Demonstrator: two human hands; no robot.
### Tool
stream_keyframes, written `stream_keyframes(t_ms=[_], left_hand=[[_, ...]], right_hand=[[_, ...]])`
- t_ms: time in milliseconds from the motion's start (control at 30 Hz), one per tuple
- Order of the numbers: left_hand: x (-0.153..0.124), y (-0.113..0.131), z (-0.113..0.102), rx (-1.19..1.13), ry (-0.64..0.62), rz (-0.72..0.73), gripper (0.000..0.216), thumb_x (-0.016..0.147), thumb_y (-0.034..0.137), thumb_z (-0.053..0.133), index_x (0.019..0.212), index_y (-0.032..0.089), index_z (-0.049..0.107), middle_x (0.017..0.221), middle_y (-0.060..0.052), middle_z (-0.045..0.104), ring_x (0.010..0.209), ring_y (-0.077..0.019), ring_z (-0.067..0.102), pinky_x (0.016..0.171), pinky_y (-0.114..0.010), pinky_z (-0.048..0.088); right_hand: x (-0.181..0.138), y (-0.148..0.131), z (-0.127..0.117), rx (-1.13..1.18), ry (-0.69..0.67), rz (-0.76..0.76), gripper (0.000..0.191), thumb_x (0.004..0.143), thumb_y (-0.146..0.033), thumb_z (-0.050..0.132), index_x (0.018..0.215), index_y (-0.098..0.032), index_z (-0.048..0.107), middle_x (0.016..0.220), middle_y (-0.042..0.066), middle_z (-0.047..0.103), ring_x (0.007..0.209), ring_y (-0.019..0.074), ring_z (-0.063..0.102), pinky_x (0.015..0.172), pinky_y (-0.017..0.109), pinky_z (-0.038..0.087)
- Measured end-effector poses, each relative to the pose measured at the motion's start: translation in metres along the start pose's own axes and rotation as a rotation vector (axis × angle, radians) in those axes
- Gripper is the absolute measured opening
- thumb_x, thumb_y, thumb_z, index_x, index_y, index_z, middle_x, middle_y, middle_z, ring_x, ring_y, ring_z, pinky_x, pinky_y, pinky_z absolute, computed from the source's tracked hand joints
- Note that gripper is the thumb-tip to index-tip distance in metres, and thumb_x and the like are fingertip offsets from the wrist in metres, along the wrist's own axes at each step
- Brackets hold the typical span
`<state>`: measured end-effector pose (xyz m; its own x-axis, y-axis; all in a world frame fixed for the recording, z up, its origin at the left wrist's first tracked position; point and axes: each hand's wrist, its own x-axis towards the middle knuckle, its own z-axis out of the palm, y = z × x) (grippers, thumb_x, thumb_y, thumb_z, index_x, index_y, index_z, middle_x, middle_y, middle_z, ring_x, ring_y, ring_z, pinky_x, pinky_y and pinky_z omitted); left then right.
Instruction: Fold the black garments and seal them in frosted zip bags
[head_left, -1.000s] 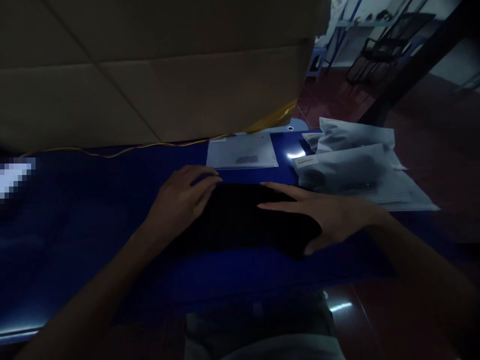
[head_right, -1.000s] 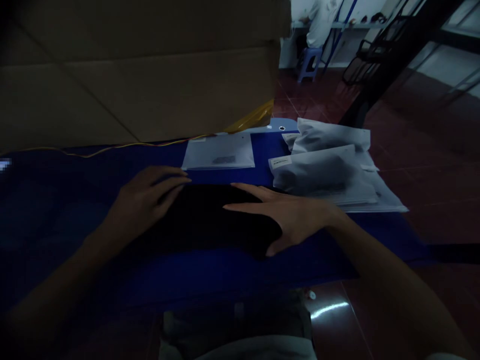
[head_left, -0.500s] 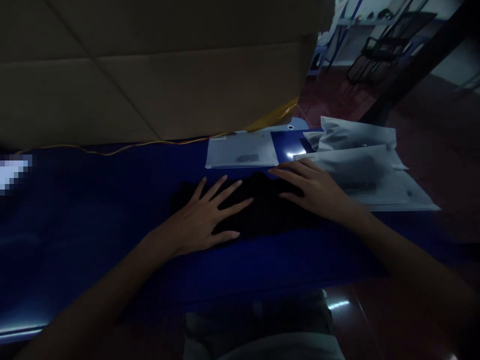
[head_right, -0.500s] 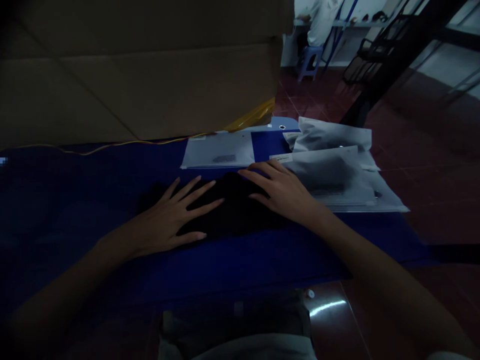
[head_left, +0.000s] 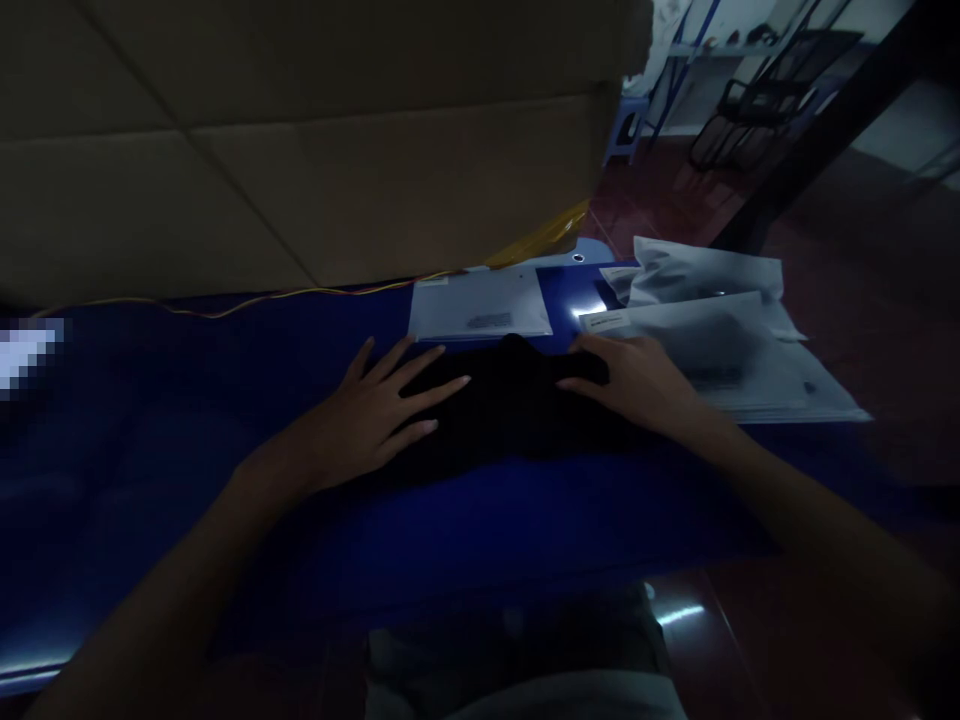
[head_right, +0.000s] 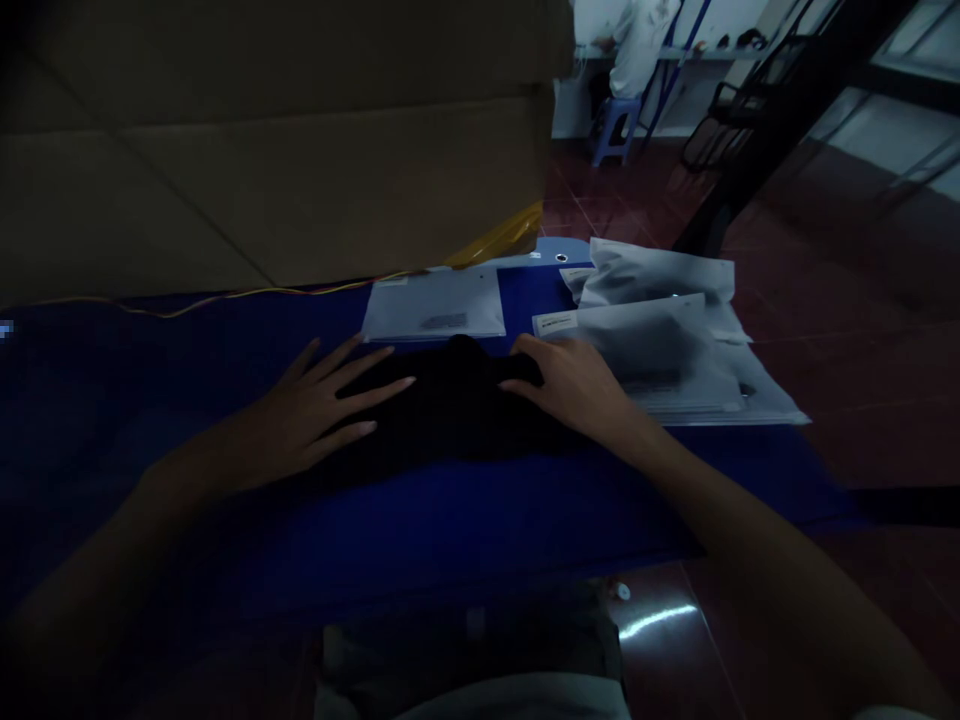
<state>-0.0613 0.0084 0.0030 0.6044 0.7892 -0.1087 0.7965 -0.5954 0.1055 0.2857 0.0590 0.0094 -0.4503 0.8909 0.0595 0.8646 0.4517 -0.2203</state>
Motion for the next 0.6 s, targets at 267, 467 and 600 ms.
stream_keyframes(t_ms=[267,467,600], left_hand=[[0.008,0.005,0.002,-0.059,0.001,0.078,0.068,0.105,0.064,0.045,0.164,0.049,0.016,0.178,0.001,0.005,0.162,-0.0425,0.006,0.125,-0.075,0.013],[0.008,0.008,0.003,-0.086,0.024,0.092,0.068,0.104,0.063,0.049,0.164,0.049,0.019,0.177,0.001,0.011,0.162,-0.0423,0.008,0.125,-0.075,0.012],[0.008,0.008,0.004,-0.086,0.025,0.086,0.068,0.104,0.063,0.049,0.164,0.050,0.019,0.177,0.000,0.010,0.162,-0.0424,0.008,0.125,-0.075,0.012]], right_hand=[[0.001,0.008,-0.011,0.194,-0.080,-0.005,0.042,0.085,-0.056,0.077,0.107,-0.022,0.070,0.102,0.007,0.078,0.094,0.0303,0.073,0.080,0.043,0.057],[-0.002,0.017,-0.023,0.515,-0.207,-0.126,0.035,0.093,-0.049,0.065,0.124,-0.031,0.066,0.132,0.005,0.070,0.118,0.0311,0.068,0.091,0.049,0.059],[0.000,0.017,-0.020,0.480,-0.134,-0.027,0.038,0.089,-0.053,0.070,0.117,-0.027,0.066,0.122,0.007,0.073,0.112,0.0315,0.068,0.090,0.049,0.057]])
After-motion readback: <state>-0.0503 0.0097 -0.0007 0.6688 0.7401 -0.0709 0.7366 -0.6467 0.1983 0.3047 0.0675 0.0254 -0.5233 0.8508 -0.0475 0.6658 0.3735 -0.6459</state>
